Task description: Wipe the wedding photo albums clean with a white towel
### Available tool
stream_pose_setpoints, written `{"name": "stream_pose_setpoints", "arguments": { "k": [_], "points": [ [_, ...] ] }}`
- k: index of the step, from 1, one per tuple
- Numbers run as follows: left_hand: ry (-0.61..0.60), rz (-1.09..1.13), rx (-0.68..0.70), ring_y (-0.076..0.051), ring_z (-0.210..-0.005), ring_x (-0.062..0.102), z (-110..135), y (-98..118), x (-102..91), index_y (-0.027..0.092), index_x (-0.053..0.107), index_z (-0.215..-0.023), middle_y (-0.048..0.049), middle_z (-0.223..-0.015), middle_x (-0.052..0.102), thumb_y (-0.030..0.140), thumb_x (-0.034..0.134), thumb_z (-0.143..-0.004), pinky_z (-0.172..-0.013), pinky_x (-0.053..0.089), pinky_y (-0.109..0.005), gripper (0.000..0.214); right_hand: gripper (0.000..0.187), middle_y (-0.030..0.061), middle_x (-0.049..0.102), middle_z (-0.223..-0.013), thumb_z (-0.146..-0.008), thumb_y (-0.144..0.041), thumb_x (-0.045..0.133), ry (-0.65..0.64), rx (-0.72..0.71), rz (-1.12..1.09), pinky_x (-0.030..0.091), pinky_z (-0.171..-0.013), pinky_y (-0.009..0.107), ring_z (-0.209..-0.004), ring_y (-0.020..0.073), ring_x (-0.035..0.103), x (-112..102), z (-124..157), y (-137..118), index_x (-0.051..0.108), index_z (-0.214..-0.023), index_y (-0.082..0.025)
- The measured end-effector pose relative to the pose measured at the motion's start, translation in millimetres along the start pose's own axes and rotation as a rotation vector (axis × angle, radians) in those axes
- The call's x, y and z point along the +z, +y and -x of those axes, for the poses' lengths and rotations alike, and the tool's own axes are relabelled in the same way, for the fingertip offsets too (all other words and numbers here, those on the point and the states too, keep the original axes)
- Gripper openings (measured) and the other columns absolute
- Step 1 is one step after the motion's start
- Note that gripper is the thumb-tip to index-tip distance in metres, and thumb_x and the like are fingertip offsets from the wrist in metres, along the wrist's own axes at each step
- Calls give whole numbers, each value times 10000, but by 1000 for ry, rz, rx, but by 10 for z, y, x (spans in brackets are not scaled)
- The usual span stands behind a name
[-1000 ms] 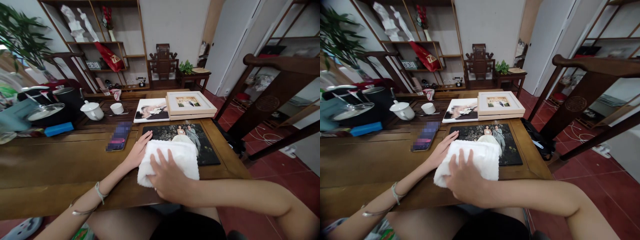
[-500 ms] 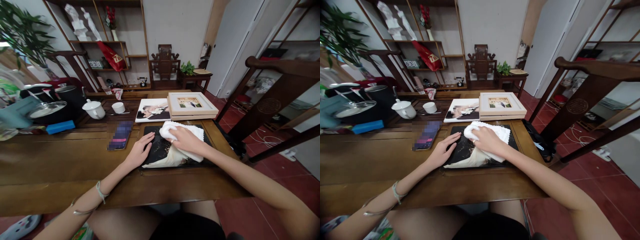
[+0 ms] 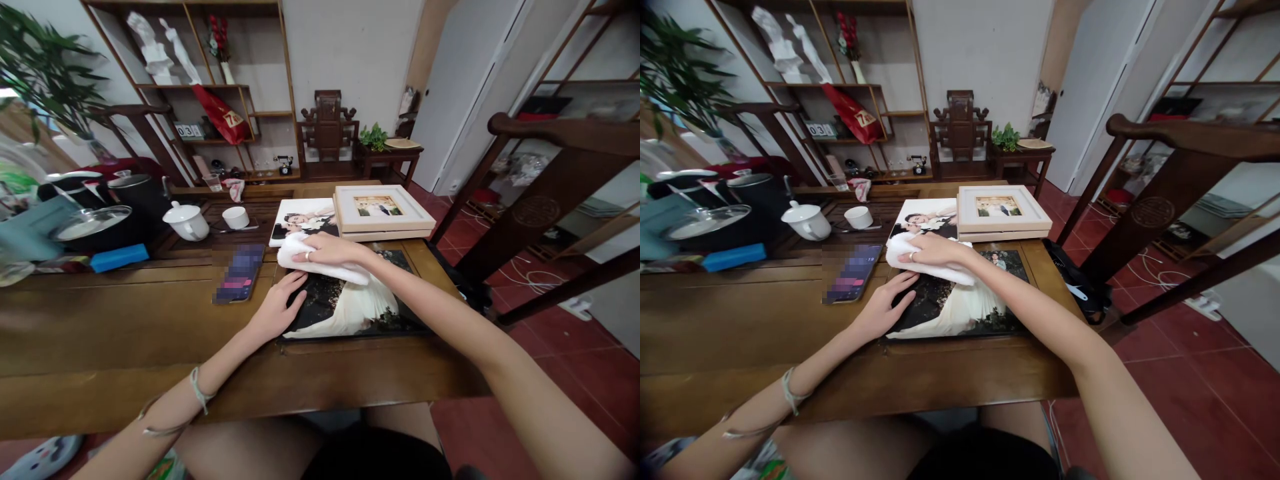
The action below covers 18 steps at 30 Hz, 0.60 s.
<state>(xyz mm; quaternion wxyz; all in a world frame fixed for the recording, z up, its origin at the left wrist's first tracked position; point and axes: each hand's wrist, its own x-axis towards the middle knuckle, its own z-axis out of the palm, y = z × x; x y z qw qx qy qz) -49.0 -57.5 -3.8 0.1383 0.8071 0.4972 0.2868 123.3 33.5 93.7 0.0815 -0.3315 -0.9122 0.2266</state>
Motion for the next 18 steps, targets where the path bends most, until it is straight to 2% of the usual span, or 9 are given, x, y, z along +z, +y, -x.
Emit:
{"name": "stream_pose_setpoints", "arguments": {
  "k": [6,9,12,18],
  "points": [
    [-4,31,22,-241,-1316,427,-4,21,-8,117,544,-1285,-118,-1406,480,337,407,-933,-1118,325,-439,437,439,134,634,-1167,-886,-520,469,10,177,-11,451,-840,338,-1005,273,600,-179,362,189,618,-1065,-147],
    [-2,36,27,-235,-1320,422,-5,29,-6,122,543,-1286,-113,-1409,478,329,406,-935,-1120,322,-441,430,401,130,627,-1182,-892,-485,474,-16,228,-4,454,-835,338,-1009,269,598,-258,440,235,610,-1065,-149],
    [-2,31,28,-238,-1321,421,-6,27,-5,113,539,-1288,-119,-1410,475,327,406,-935,-1120,320,-444,435,371,128,645,-1141,-893,-472,476,-43,190,9,461,-807,334,-971,262,607,-249,324,191,618,-1024,-155],
    [-5,13,21,-255,-1301,443,-5,-8,-2,92,556,-1270,-143,-1384,498,341,414,-931,-1113,329,-445,444,357,150,665,-1065,-898,-438,479,-87,23,118,457,-748,303,-887,242,618,-117,-136,-93,628,-961,-120]
  ]
}}
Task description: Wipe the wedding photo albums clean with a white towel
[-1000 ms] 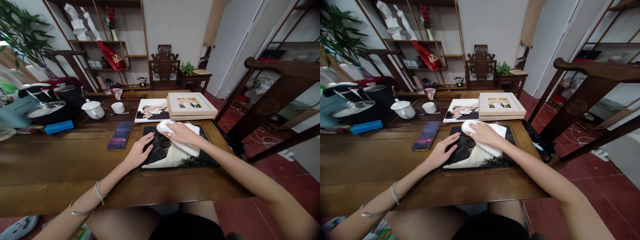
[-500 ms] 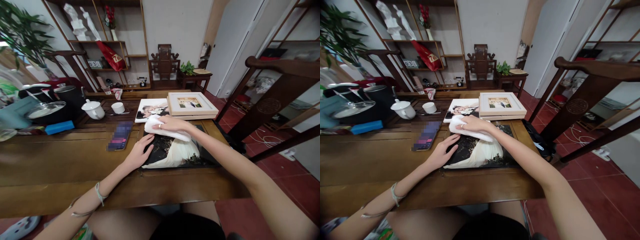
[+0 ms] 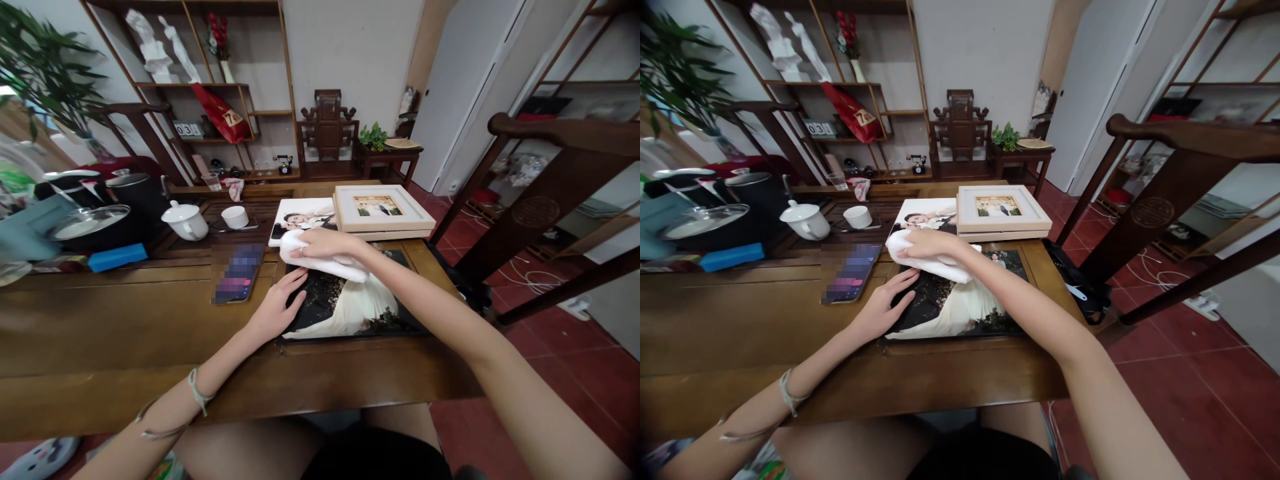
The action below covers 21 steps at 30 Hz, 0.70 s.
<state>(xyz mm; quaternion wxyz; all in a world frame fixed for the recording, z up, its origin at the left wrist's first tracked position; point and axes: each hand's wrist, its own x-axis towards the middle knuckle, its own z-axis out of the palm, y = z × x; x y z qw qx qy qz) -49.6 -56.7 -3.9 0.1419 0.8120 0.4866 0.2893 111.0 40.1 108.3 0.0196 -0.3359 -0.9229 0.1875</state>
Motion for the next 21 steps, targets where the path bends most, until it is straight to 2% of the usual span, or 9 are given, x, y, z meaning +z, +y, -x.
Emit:
{"name": "stream_pose_setpoints", "arguments": {
  "k": [3,6,10,16,18,21],
  "points": [
    [-2,-15,0,-255,-1282,463,-1,-6,-1,91,558,-1265,-146,-1366,515,341,411,-932,-1100,347,-452,442,322,160,652,-1093,-904,-384,486,2,-6,17,446,-755,293,-914,242,610,17,-62,-105,622,-983,-103],
    [-3,-12,3,-251,-1285,460,-3,5,-4,86,553,-1269,-147,-1369,512,339,405,-934,-1104,343,-447,445,362,168,639,-1102,-908,-420,468,16,41,23,444,-747,303,-923,253,601,40,49,-68,610,-1020,-106],
    [-14,9,7,-240,-1318,423,-5,29,-12,105,537,-1290,-130,-1406,476,341,398,-937,-1122,316,-437,447,433,162,645,-1025,-902,-510,418,55,123,12,442,-733,337,-868,266,596,97,382,162,602,-1011,-134],
    [-16,34,2,-234,-1331,408,-9,48,-21,103,539,-1286,-127,-1416,466,346,402,-934,-1129,305,-428,449,388,119,630,-986,-922,-497,378,136,146,43,418,-784,354,-931,274,562,174,900,482,594,-892,-176],
    [-12,55,-12,-233,-1330,409,-9,49,-22,104,542,-1282,-125,-1415,467,347,408,-930,-1130,301,-431,448,372,111,627,-938,-926,-478,380,147,128,51,419,-755,345,-895,262,561,199,962,507,588,-867,-176],
    [-3,98,-41,-229,-1332,408,-6,49,-9,114,542,-1282,-118,-1412,472,343,417,-922,-1131,297,-435,444,325,116,627,-921,-935,-416,393,182,28,93,418,-770,351,-893,252,550,266,920,462,588,-875,-163]
  ]
}}
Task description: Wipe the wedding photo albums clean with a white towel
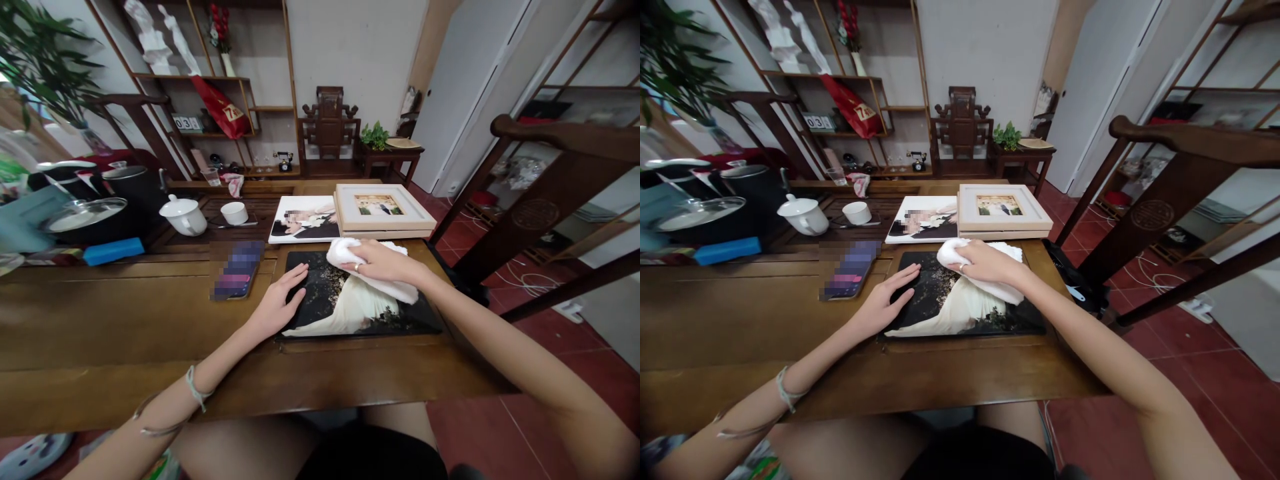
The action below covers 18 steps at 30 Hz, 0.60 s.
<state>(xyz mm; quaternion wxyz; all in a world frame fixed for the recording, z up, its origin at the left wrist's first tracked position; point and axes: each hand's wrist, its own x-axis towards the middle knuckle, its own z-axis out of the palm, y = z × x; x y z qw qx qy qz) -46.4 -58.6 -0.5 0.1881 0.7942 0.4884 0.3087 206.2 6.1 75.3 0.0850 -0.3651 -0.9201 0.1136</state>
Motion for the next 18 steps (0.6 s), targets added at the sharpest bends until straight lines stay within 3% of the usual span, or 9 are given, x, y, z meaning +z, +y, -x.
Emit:
{"name": "stream_pose_setpoints", "arguments": {
  "k": [6,10,13,18],
  "points": [
    [55,14,-7,-215,-1334,407,12,-2,65,132,542,-1281,-112,-1403,485,297,351,-941,-1134,293,-440,423,200,176,603,-1043,-808,-214,522,33,-112,210,413,-860,436,-1061,320,494,233,-76,-343,639,-946,-128],
    [47,15,-1,-209,-1335,405,11,5,72,151,554,-1269,-104,-1405,484,253,321,-939,-1132,302,-438,416,272,179,559,-1203,-766,-239,567,-6,-246,229,338,-965,548,-1204,382,407,368,212,-680,657,-1009,-154],
    [33,1,3,-214,-1339,397,12,7,61,120,534,-1285,-120,-1411,473,232,311,-932,-1134,297,-439,433,207,164,512,-1294,-732,-262,614,-41,-328,191,275,-1009,598,-1267,406,353,439,478,-855,683,-912,-187],
    [31,-5,15,-223,-1342,392,10,-5,65,110,532,-1287,-129,-1406,478,238,318,-930,-1133,295,-445,435,235,141,475,-1366,-712,-230,638,16,-300,111,221,-1068,577,-1334,365,302,488,498,-702,682,-940,-195]
  ]
}}
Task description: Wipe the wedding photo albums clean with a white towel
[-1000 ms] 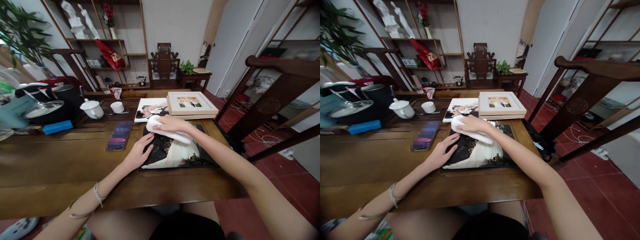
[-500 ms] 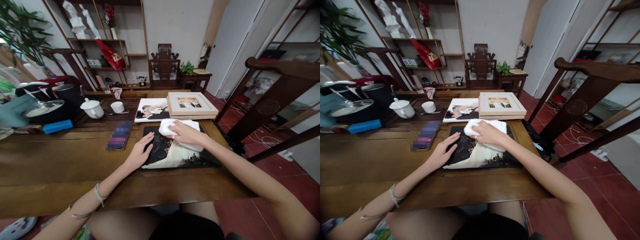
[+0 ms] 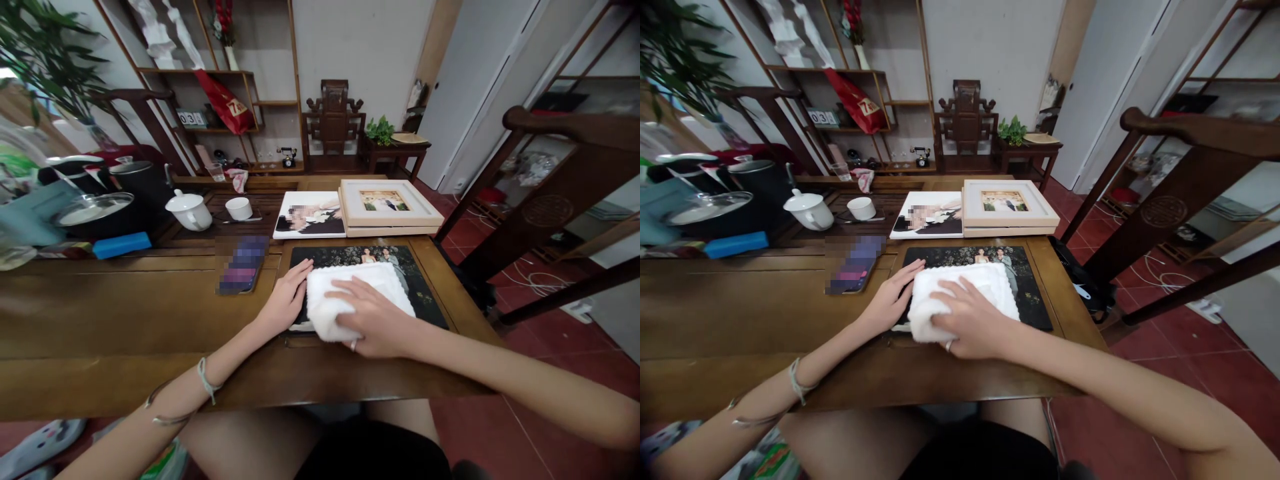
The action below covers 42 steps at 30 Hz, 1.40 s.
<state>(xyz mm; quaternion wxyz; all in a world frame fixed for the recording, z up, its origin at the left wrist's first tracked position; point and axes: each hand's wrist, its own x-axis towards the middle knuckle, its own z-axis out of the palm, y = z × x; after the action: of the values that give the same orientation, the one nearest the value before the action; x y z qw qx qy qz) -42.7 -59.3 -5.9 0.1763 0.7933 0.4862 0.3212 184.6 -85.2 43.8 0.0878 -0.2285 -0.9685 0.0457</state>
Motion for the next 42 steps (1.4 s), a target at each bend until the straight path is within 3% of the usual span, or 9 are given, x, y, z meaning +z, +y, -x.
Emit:
{"name": "stream_pose_setpoints", "arguments": {
  "k": [6,10,14,21,24,27,36,39,42],
  "points": [
    [27,16,-4,-223,-1336,402,5,-9,16,145,539,-1282,-110,-1405,483,270,345,-938,-1126,299,-466,414,250,192,516,-1312,-785,-217,572,50,83,45,300,-1031,530,-1343,343,308,-83,-333,625,647,-1006,-128],
    [24,23,-16,-221,-1340,394,11,-3,10,147,539,-1282,-111,-1411,475,280,341,-942,-1128,294,-467,415,250,188,597,-1175,-753,-145,548,-9,118,72,364,-980,491,-1298,337,381,-161,-479,771,647,-982,-125],
    [13,18,-18,-222,-1338,398,3,0,1,150,532,-1290,-112,-1411,475,282,341,-940,-1129,293,-466,420,290,200,524,-1292,-771,-154,527,-45,87,89,359,-988,514,-1321,351,346,-165,-404,607,637,-1036,-116],
    [4,11,-18,-229,-1339,396,0,-3,-8,161,535,-1287,-108,-1410,478,271,335,-938,-1122,297,-484,417,333,192,364,-1448,-738,-267,611,-119,14,65,274,-1017,640,-1364,433,223,-65,8,-225,658,-1058,-185],
    [0,11,-8,-223,-1341,394,0,-2,-15,149,530,-1293,-112,-1415,470,268,328,-936,-1127,296,-466,427,303,187,354,-1456,-724,-295,633,-129,-46,24,265,-1023,646,-1365,438,215,-50,56,-380,675,-1006,-195],
    [-6,10,4,-228,-1338,399,-4,-3,-20,164,535,-1291,-107,-1415,472,262,333,-935,-1120,307,-473,421,312,173,378,-1452,-725,-244,621,-114,-23,3,261,-1040,620,-1371,402,234,-67,-30,-203,667,-1027,-177],
    [11,14,1,-222,-1338,399,-2,-5,-17,176,543,-1278,-96,-1411,478,295,338,-945,-1124,300,-474,409,191,205,610,-1177,-784,-194,561,17,147,69,391,-952,467,-1258,315,444,-180,-350,847,655,-936,-126],
    [8,3,3,-224,-1338,398,0,-10,-11,158,542,-1278,-109,-1411,475,303,328,-948,-1126,301,-470,419,205,207,580,-1232,-775,-198,562,22,127,62,369,-977,489,-1268,324,431,-153,-263,713,663,-937,-125],
    [-7,-10,4,-231,-1340,394,-2,-11,-10,122,532,-1285,-131,-1417,463,299,318,-949,-1129,297,-468,437,265,171,460,-1392,-758,-203,572,-2,64,37,275,-1041,572,-1345,354,314,-80,-70,271,665,-1002,-156]
  ]
}}
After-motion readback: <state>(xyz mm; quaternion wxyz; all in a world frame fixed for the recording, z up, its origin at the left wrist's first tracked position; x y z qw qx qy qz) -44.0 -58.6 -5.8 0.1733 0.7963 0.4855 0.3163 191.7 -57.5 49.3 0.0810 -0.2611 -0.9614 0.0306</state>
